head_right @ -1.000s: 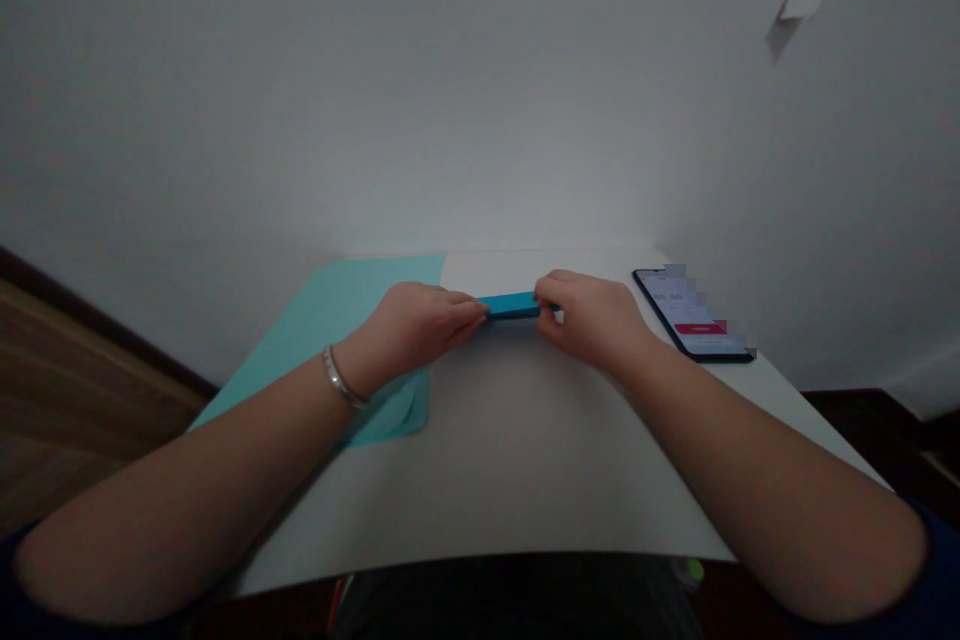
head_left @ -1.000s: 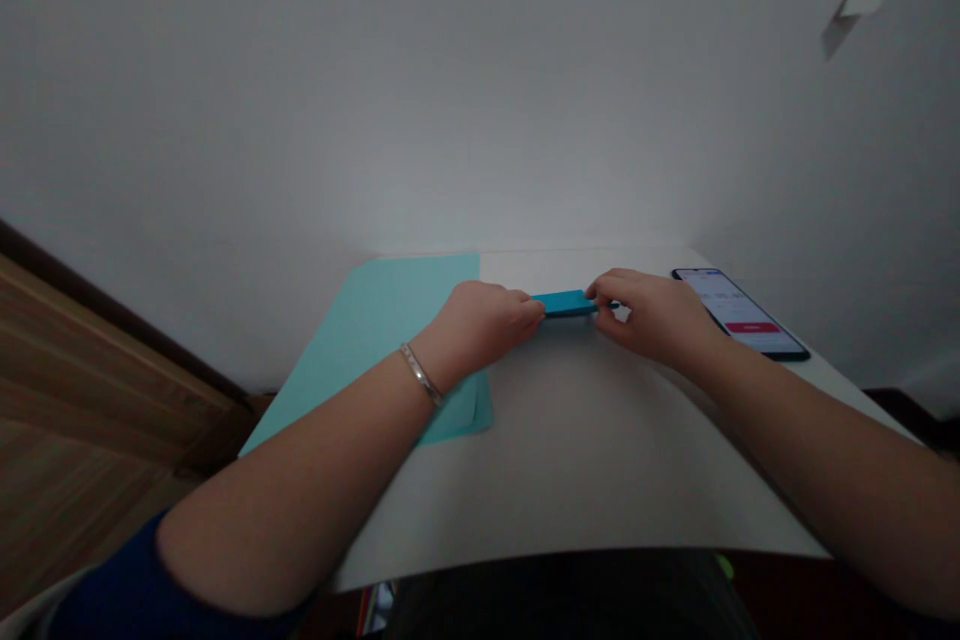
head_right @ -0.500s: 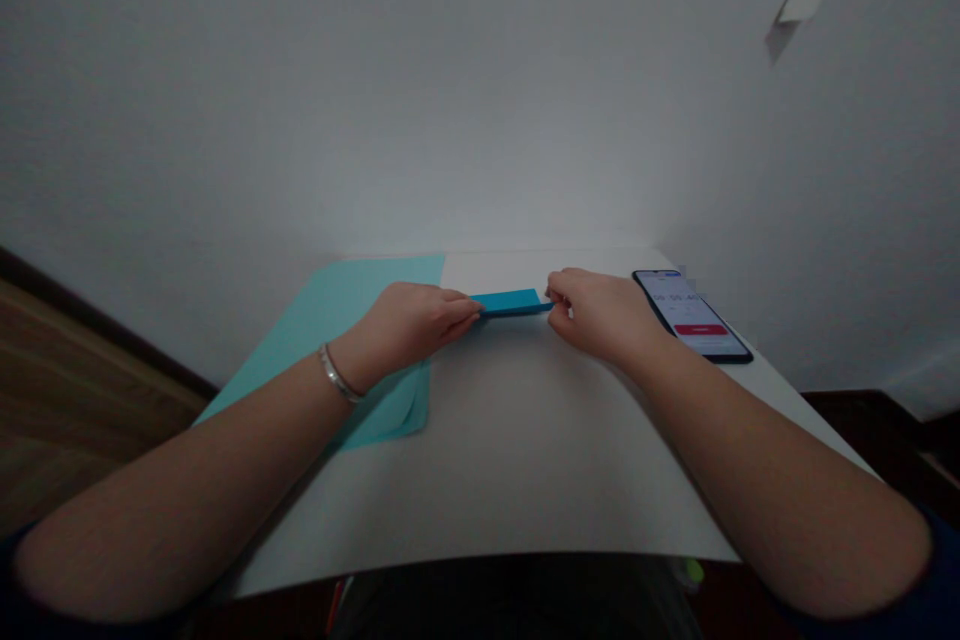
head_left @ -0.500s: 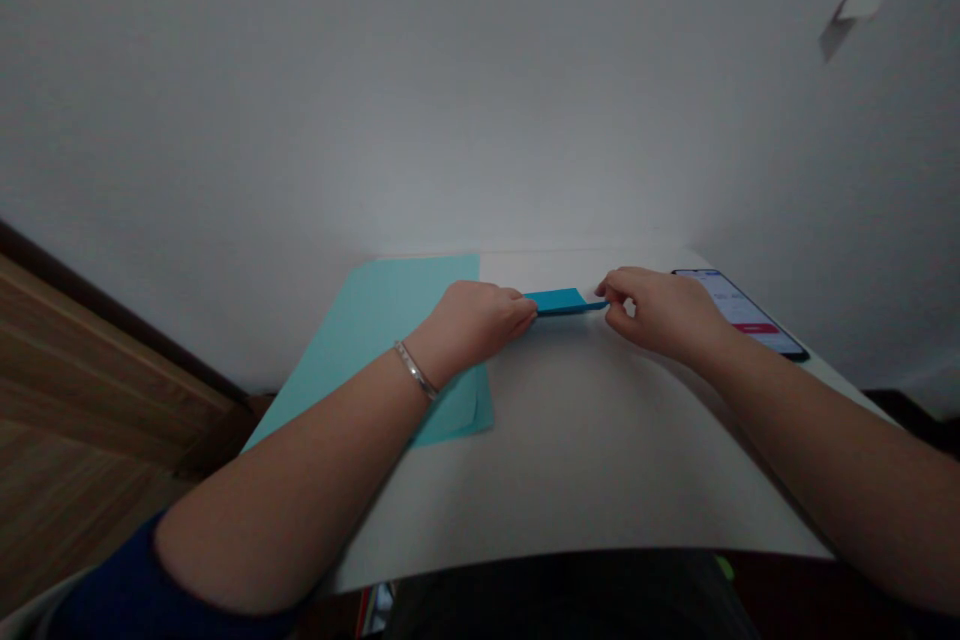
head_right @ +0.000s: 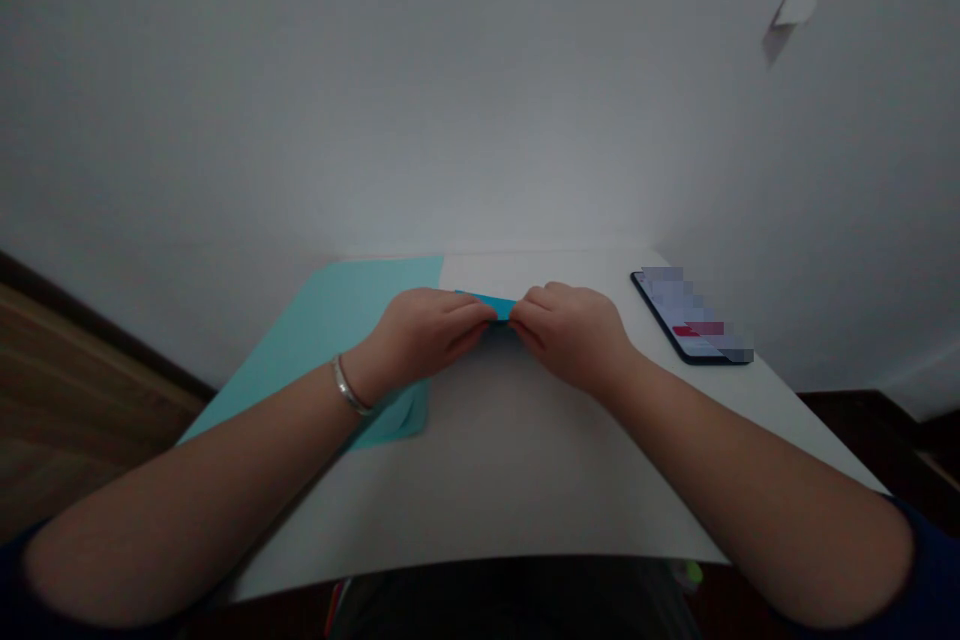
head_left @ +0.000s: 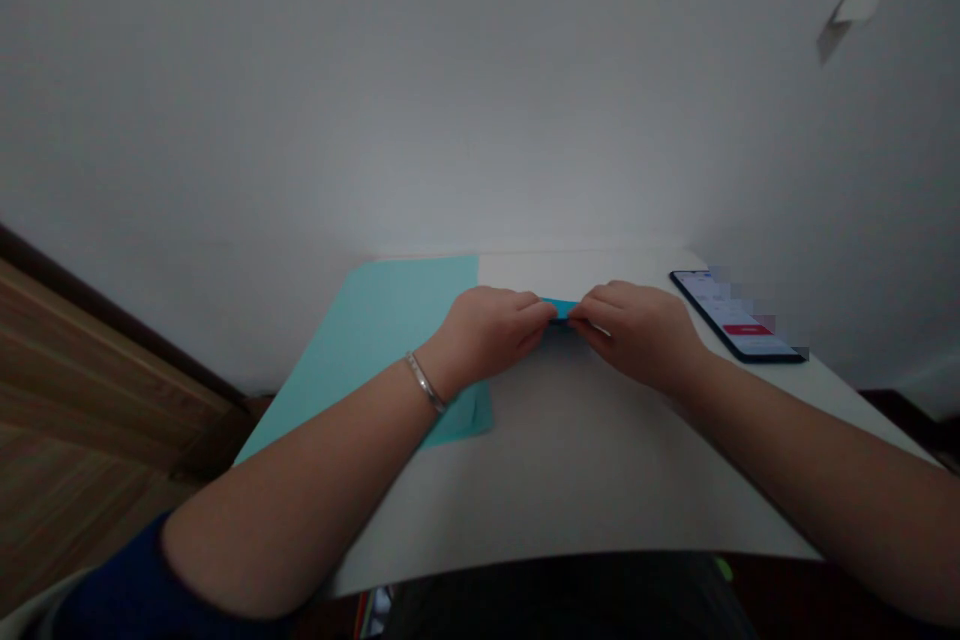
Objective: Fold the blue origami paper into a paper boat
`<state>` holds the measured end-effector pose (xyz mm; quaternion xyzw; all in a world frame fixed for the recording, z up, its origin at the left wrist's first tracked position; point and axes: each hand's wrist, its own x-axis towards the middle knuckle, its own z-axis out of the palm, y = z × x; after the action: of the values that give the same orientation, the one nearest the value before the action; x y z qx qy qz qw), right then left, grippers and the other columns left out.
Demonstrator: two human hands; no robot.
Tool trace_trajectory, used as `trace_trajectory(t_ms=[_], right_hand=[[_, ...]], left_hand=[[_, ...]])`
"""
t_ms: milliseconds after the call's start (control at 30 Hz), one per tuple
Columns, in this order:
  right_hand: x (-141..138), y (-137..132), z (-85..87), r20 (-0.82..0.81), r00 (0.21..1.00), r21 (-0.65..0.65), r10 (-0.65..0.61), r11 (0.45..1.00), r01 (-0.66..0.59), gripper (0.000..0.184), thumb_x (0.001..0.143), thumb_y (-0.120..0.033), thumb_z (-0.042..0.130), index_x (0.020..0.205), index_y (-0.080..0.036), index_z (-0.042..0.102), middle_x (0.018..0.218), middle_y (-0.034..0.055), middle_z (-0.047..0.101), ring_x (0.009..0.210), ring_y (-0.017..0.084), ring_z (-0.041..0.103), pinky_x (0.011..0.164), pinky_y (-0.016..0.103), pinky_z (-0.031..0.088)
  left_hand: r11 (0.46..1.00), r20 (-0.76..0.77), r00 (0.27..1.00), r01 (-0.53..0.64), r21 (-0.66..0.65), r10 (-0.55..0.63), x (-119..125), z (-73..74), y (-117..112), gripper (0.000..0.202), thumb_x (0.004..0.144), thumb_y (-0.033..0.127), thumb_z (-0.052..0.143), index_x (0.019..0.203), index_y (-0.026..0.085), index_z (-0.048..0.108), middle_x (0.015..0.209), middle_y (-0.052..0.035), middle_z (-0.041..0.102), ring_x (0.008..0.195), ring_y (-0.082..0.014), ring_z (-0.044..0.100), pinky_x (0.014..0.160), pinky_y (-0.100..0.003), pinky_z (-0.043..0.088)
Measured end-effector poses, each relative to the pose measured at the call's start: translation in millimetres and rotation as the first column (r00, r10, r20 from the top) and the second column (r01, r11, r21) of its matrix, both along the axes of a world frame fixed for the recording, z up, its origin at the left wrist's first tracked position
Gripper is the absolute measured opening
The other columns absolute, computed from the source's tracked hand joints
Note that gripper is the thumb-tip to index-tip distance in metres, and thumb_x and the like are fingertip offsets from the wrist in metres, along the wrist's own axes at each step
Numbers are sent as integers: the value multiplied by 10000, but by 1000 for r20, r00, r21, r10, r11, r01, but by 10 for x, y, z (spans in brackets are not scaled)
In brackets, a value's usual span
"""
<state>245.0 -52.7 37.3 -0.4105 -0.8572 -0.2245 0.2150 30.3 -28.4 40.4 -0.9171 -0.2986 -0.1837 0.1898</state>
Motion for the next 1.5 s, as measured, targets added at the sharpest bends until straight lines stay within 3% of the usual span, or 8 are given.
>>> trace_trajectory(t_ms=[233,500,933,1500], right_hand=[[-88,-32,-15,-13,992,-11,128,992,-128,279,936,-290,446,826,-186,680,739,36,647,698,154,541,596,282,336],[-109,-15,-47,-111,980,-112,167,977,-179,259,940,-281,447,811,-188,651,789,35,643,739,141,564,649,249,392],[45,60,-100,-230,966,-141,113,979,-148,113,867,-238,538,815,-203,632,848,25,660,780,146,594,665,249,404],[229,145,-181,-340,937,-183,76,972,-145,102,849,-243,562,768,-208,614,806,21,631,686,134,558,572,254,399]], left_hand=[[993,-35,998,57,101,-53,66,24,-60,150,881,269,478,836,186,594,748,-13,609,630,-143,546,537,-263,383],[996,-107,994,46,77,-38,67,42,-53,87,825,219,514,854,189,591,781,-28,606,687,-171,562,543,-278,386],[993,-127,985,-119,11,120,31,35,33,126,749,154,550,841,179,632,778,-58,625,750,-216,592,607,-315,418],[956,-249,931,-288,-46,268,-65,95,62,117,765,185,557,864,199,620,830,-51,652,798,-223,632,625,-306,410]])
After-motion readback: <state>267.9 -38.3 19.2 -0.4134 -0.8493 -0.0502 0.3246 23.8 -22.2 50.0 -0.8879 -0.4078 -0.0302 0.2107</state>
